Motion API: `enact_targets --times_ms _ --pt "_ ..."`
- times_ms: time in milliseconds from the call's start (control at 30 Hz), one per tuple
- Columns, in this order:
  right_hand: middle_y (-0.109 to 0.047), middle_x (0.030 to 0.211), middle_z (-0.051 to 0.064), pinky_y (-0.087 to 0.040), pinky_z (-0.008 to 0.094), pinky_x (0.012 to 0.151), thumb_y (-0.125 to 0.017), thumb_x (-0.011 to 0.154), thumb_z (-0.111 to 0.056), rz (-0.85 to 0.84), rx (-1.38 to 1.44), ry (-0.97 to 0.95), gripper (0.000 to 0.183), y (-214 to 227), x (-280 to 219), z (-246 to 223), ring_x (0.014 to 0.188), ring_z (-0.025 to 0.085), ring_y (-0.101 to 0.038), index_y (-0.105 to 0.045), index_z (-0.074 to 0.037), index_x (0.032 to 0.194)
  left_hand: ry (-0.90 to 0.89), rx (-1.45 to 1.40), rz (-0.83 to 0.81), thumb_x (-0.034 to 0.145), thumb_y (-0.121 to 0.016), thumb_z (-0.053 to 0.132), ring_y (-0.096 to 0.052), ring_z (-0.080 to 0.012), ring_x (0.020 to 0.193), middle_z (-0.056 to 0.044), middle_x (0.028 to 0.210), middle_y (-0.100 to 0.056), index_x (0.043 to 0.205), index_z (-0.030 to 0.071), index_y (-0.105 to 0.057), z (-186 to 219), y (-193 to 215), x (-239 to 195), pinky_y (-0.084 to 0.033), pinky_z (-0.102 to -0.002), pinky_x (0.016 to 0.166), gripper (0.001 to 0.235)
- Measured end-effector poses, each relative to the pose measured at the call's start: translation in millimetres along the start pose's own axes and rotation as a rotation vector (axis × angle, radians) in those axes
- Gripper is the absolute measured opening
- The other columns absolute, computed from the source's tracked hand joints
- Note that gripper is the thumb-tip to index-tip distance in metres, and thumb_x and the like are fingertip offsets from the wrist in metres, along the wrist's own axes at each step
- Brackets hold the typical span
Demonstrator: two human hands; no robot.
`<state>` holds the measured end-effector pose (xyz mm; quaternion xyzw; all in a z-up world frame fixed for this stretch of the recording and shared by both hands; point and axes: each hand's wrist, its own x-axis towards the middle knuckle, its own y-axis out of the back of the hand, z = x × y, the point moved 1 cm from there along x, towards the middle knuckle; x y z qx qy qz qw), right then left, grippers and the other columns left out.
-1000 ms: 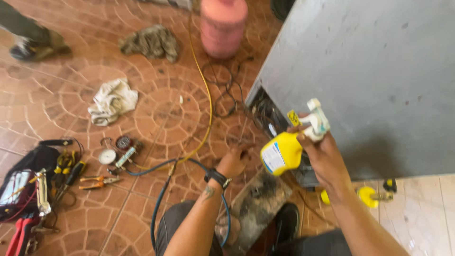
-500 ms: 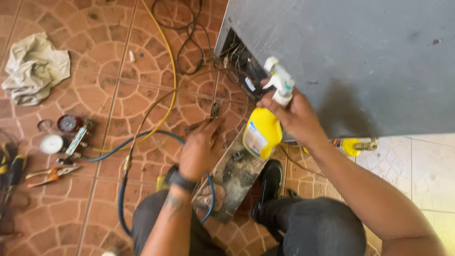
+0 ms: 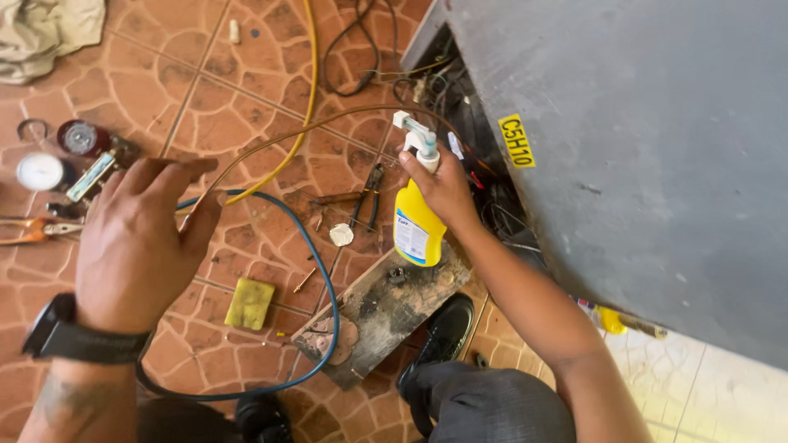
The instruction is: The person sits on the floor and sprays a yellow cleaning solution onto the exposed internal components of an air conditioning unit. They then pick up a small metal part, inspect it, and spray it with the solution before placing it back on the floor.
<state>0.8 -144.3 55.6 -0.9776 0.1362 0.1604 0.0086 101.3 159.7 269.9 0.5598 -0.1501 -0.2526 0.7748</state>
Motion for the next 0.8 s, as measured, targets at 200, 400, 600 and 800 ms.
enact_targets --times_ms 200,400,600,800 --pt "-0.07 0.083 0.002 -0.054 0.027 0.065 -0.069 0.099 -0.022 -0.099 -0.076 0.126 0.025 -33 19 -14 0.069 0.01 -0.069 -0.067 -0.003 0.115 0.075 0.045 0.036 0.101 -0.068 0.021 -0.062 -0.0391 0.107 -0.018 0.12 -0.069 0.132 0.003 -0.068 -30 -20 -34 -0.05 -0.047 0.095 0.036" --pt "-0.071 0.091 -0.001 -0.056 0.026 0.067 -0.069 0.098 -0.021 -0.099 -0.114 0.104 0.03 -45 32 -13 0.072 0.008 -0.07 -0.064 -0.006 0.123 0.193 -0.138 0.029 0.105 -0.057 0.02 -0.064 -0.0413 0.104 -0.023 0.118 -0.067 0.129 -0.003 -0.065 -49 -1 -70 -0.05 -0.047 0.089 0.034" --pt "-0.069 0.09 0.0 -0.056 0.026 0.071 -0.07 0.1 -0.019 -0.156 -0.053 0.136 0.027 -62 17 -15 0.077 0.008 -0.068 -0.066 -0.006 0.123 0.423 -0.305 -0.021 0.11 -0.049 0.026 -0.066 -0.0327 0.096 -0.018 0.113 -0.069 0.134 0.005 -0.067 -55 14 -95 -0.05 -0.04 0.084 0.036" --pt "-0.069 0.093 -0.002 -0.056 0.024 0.073 -0.07 0.099 -0.018 -0.359 -0.024 0.092 0.026 -113 -2 -37 0.08 0.006 -0.068 -0.066 -0.006 0.122 0.394 -0.334 -0.11 0.106 -0.053 0.028 -0.069 -0.0355 0.096 -0.018 0.114 -0.071 0.132 0.006 -0.067 -66 7 -98 -0.052 -0.043 0.08 0.037"
